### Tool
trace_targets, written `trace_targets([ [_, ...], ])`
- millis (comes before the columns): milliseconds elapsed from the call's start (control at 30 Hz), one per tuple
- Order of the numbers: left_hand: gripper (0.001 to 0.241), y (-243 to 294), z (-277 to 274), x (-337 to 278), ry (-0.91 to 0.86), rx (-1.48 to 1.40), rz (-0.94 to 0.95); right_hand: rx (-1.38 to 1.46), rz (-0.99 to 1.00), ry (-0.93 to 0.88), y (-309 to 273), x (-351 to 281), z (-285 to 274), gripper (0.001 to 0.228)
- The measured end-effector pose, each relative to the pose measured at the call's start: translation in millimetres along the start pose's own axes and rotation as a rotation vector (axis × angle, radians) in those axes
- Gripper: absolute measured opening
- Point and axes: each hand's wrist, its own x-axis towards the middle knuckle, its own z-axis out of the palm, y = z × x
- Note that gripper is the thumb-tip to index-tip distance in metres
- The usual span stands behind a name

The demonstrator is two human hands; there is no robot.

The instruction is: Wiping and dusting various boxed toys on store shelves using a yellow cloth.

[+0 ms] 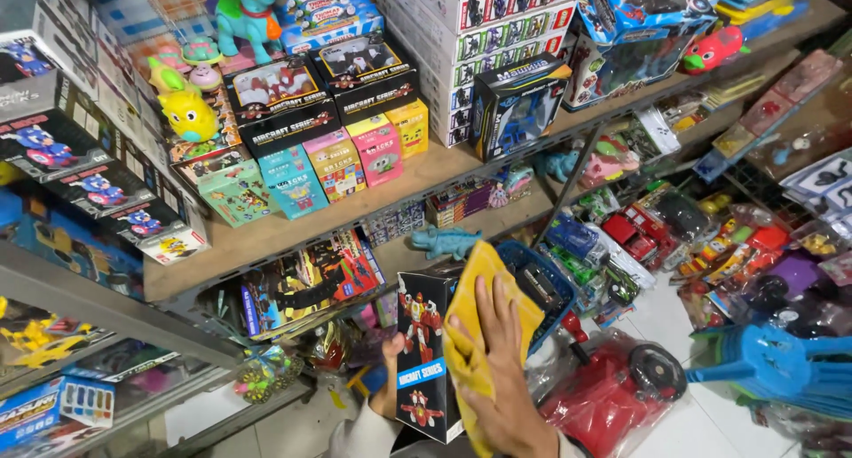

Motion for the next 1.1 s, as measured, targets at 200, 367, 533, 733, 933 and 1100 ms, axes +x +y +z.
trace_targets([
  [200,0.096,32,-2,-26,-0.077,-0.01,-0.056,-0.051,0.161,0.108,-24,38,21,0.069],
  [367,0.094,16,-92,-44,-0.086,-0.037,-0.003,-0.114,0.24,0.118,-54,-7,56,0.069],
  [533,0.092,-1,-141,-57,-0.045,-0.096,-0.015,-0.086,0.109,0.068,-89,12,49,0.063],
  [733,0.089,-17,-152,-108,0.067,-0.172,0.026,-0.078,0.308,0.118,-66,-7,71,0.069],
  [933,0.086,-13,-114,-127,0.144,-0.225,0.031,-0.234,0.263,-0.009,-120,-43,106,0.064],
  [1100,0.084,-14,-59,-140,0.205,-0.288,0.036,-0.31,-0.034,-0.232,-138,-46,104,0.058],
])
